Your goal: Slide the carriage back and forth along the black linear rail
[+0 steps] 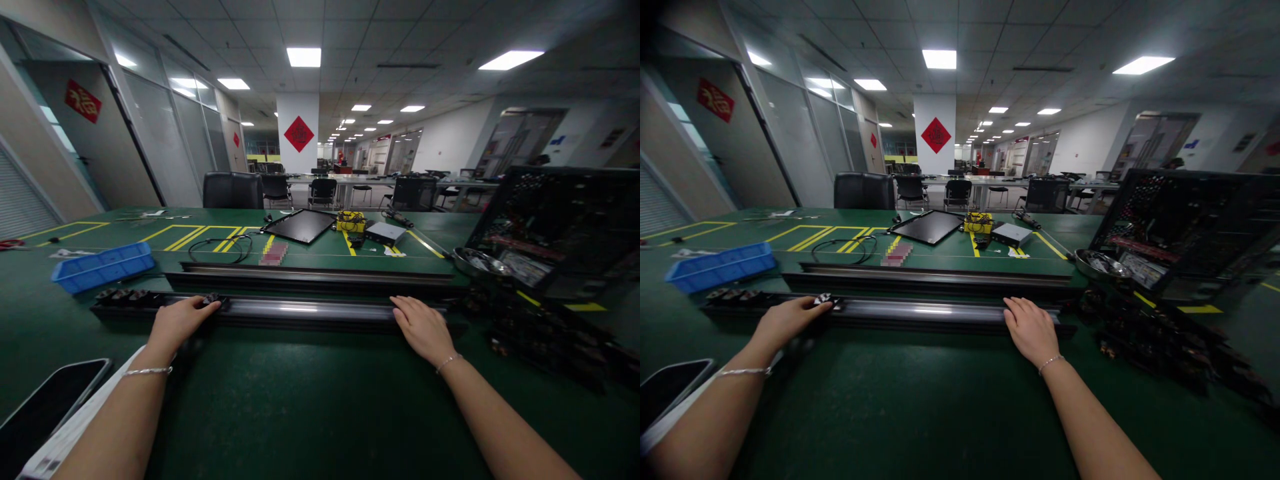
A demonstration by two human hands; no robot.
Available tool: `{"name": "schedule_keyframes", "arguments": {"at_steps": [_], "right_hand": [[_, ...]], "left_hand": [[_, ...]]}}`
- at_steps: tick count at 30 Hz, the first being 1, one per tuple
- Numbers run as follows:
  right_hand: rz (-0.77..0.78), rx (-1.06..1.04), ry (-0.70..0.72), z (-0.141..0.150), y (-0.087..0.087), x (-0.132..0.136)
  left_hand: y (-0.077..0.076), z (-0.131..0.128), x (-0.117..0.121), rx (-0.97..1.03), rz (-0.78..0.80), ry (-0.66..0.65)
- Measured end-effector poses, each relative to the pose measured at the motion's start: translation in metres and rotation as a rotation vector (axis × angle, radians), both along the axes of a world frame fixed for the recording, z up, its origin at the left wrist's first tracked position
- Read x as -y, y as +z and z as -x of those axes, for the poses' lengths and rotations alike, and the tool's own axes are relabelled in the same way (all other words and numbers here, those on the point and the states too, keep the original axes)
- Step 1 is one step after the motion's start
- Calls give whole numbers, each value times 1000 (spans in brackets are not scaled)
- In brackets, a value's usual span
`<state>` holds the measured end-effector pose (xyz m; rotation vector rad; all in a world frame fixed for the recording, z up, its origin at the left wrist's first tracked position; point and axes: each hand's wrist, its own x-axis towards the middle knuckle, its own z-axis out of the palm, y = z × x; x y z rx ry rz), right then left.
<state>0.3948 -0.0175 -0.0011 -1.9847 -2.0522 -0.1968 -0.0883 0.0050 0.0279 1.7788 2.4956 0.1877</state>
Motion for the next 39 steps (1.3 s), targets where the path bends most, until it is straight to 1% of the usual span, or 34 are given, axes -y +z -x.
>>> {"name": "schedule_keyframes", "arguments": {"at_steps": [4,7,14,18,25,32,39], "right_hand": [[0,1,-2,0,0,0],[7,-1,-6,0,1,0],[32,-10,-13,1,2,0],[49,-18,-10,2,5,1],[58,-24,-19,5,8,3],[29,-10,-10,2,4,1],[26,-2,-6,1,2,0]], "left_hand": [[-1,1,0,3,1,-16],[-6,2,-2,8,-20,-24],[-16,-4,-8,24,-32,21],[-16,-7,-6,15,-51,-11],[-17,-2,-8,13,-24,-12],[-17,-2,-9,12,-4,1],[-16,0,-10,55,1,5]]}}
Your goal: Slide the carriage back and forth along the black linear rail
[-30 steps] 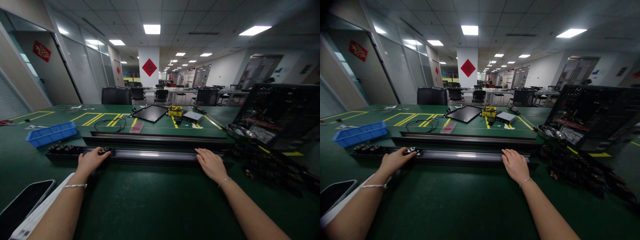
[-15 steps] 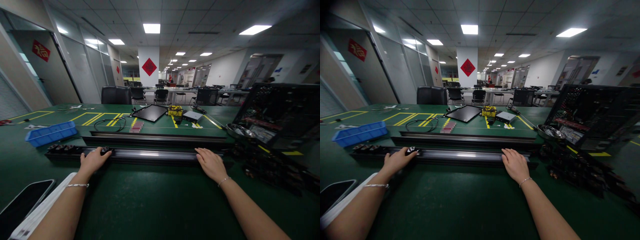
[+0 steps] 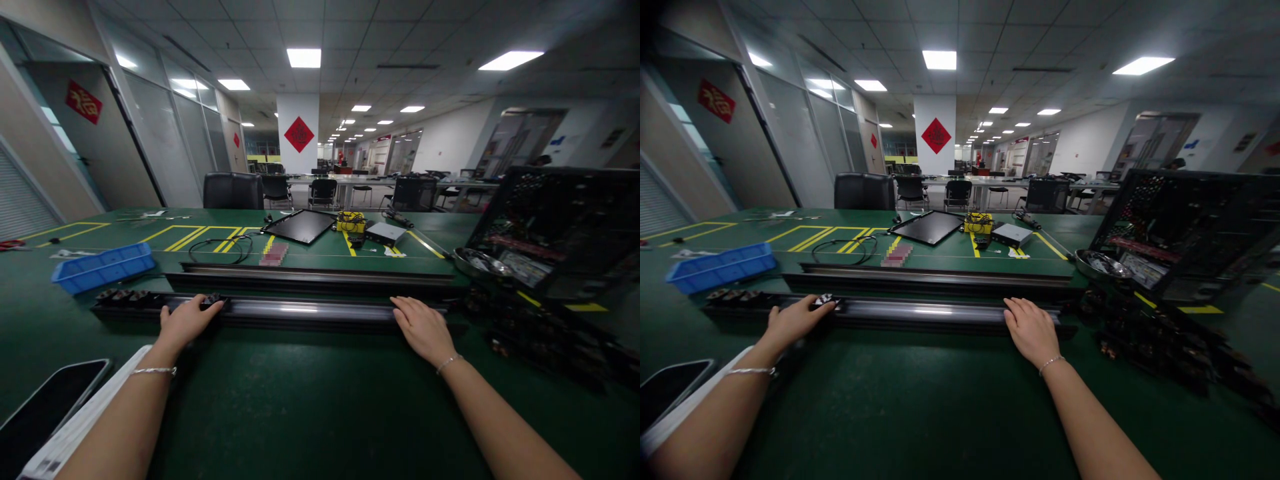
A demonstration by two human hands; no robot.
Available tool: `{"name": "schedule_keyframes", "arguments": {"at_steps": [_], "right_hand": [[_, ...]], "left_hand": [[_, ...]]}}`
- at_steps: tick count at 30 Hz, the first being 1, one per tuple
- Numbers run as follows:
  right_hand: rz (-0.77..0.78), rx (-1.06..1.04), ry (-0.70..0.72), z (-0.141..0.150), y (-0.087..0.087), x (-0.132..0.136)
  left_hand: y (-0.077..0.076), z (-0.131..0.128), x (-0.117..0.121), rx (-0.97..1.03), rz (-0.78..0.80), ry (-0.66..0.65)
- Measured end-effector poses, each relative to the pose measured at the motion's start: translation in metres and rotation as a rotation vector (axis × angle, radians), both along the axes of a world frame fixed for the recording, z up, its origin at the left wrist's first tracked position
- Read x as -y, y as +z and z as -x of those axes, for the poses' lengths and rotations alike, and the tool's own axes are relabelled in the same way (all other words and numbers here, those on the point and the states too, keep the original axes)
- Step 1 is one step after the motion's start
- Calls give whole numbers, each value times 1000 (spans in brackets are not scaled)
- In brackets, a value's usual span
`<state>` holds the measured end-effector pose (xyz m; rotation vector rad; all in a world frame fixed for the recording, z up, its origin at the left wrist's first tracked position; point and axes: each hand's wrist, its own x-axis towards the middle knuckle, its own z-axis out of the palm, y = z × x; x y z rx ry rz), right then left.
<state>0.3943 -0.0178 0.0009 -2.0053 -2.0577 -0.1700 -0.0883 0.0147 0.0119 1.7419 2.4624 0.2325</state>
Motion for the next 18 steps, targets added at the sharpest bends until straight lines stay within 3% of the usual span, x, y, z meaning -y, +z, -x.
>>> {"name": "schedule_keyframes", "arguments": {"at_steps": [18], "right_hand": [[-2,1,-1,0,1,1]], "left_hand": [[3,0,1,27,0,-14]]}}
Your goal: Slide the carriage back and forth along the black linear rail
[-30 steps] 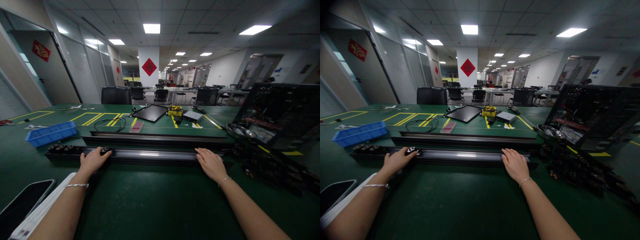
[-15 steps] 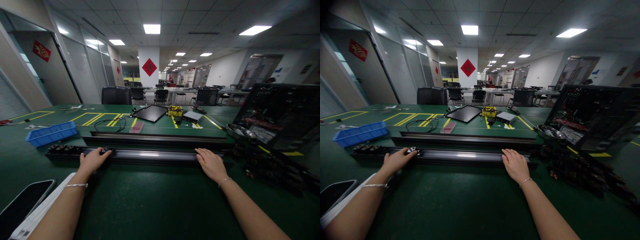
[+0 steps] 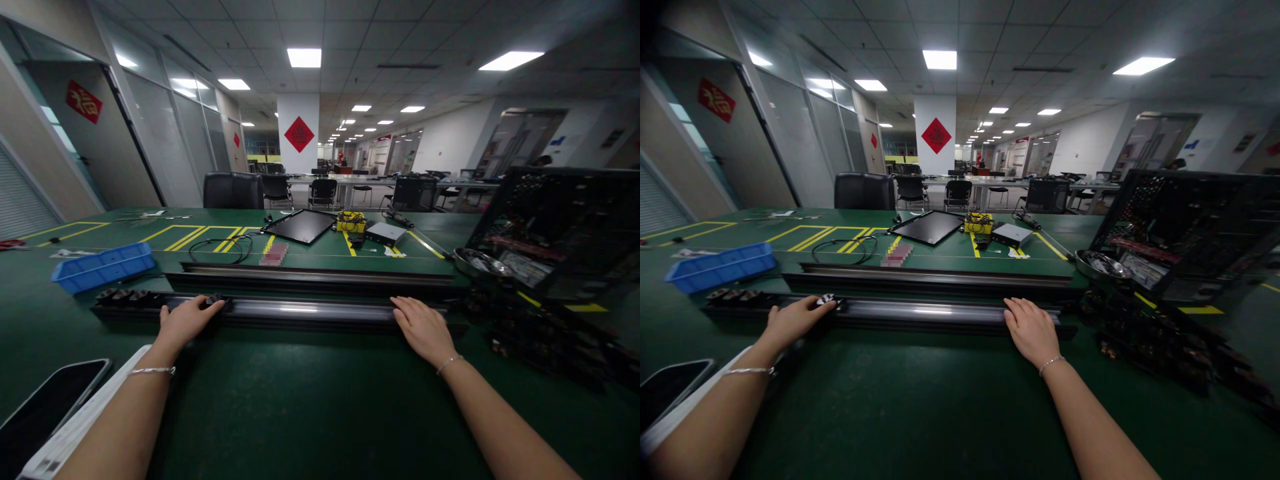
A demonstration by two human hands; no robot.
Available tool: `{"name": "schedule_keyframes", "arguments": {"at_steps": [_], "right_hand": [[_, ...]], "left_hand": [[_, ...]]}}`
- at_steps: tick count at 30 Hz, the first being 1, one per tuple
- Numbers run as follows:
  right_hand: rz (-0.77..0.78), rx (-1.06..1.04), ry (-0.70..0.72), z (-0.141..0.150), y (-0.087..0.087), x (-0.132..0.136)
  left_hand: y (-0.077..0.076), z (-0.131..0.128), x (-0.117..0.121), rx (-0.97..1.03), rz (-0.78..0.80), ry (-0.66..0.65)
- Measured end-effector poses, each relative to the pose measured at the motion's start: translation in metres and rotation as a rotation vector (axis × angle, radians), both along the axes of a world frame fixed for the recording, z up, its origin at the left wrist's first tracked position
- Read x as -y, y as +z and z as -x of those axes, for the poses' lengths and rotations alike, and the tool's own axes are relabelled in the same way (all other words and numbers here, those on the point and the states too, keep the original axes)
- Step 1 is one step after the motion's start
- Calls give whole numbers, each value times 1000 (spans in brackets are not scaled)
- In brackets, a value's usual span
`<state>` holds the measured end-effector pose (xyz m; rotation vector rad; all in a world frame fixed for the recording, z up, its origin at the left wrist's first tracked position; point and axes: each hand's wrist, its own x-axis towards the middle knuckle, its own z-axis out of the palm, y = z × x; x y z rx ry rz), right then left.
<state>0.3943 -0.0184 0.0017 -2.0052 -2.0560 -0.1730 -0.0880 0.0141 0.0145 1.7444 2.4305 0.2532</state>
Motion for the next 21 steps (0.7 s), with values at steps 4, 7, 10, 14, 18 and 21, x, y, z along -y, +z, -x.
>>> {"name": "schedule_keyframes", "arguments": {"at_steps": [4,7,10,14,18,21], "right_hand": [[-9,8,8,0,-1,0],[-12,11,6,0,-1,0],[-5,9,1,2,1,1],[6,-1,-4,3,2,2],[2,5,-2,3,3,2],[7,7,-4,3,4,2]], "left_hand": [[-1,-3,2,-35,-40,-40],[2,-6,4,-55,-31,-43],[4,-7,6,-58,-10,-21],[2,-9,6,-75,-30,-9],[2,-12,6,-88,-48,1],[2,-13,6,-113,-42,-30]]}}
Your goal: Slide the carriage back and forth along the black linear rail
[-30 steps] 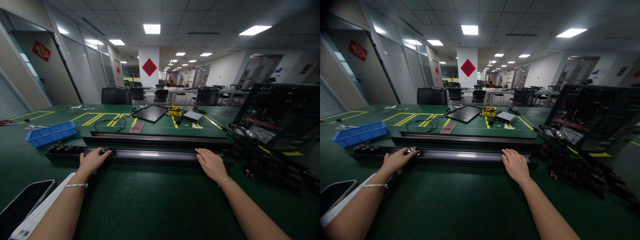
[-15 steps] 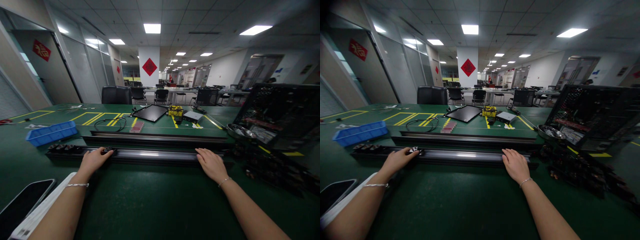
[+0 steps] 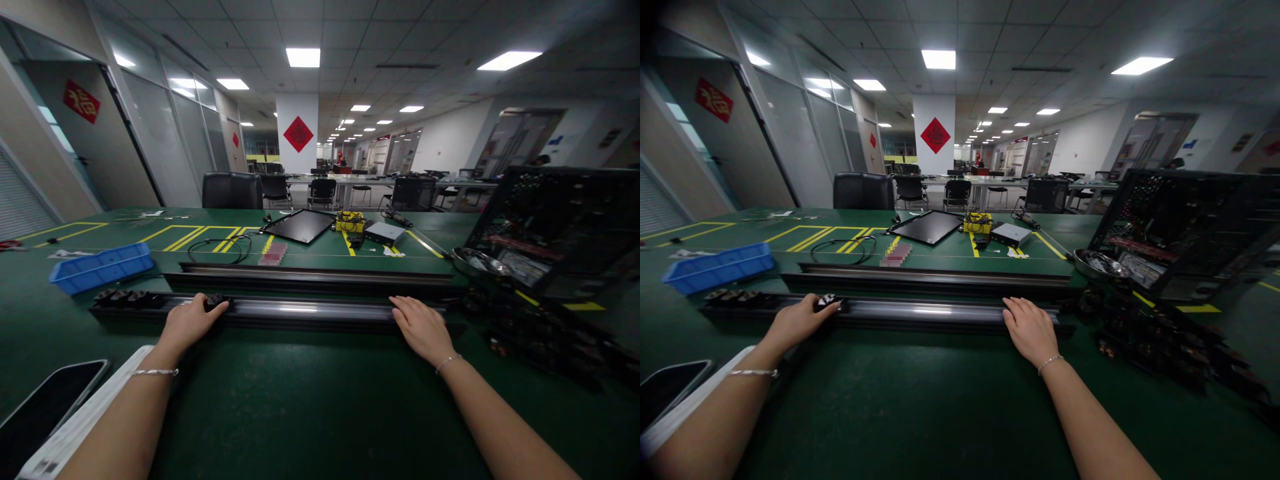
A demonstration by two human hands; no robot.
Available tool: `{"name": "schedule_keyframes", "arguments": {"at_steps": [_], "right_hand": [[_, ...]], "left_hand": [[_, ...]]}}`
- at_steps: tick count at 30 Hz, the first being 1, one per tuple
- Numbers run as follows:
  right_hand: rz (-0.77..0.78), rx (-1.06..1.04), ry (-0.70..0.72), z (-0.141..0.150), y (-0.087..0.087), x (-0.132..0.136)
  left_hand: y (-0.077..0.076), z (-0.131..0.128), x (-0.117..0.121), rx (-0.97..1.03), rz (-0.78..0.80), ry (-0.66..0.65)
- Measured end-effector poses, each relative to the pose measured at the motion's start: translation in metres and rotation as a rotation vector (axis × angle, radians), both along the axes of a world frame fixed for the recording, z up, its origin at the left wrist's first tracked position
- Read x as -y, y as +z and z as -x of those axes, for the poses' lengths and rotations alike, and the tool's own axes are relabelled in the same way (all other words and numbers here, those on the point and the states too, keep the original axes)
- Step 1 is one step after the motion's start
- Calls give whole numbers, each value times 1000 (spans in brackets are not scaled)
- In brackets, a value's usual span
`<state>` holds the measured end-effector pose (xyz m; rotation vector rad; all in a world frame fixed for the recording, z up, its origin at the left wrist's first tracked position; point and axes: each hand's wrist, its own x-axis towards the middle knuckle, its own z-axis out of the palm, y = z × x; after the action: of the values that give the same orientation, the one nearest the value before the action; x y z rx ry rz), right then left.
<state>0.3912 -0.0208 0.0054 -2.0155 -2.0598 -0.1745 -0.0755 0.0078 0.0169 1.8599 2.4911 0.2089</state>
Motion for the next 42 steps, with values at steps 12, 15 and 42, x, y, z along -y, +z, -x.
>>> {"name": "schedule_keyframes", "arguments": {"at_steps": [12,15,42], "right_hand": [[-20,-5,4,-1,-3,-2],[-26,-7,8,-1,-2,-1],[-14,0,7,-2,-4,-3]], "left_hand": [[3,-1,1,-15,21,-30],[2,0,0,-13,25,-32],[10,-4,5,18,30,-63]]}}
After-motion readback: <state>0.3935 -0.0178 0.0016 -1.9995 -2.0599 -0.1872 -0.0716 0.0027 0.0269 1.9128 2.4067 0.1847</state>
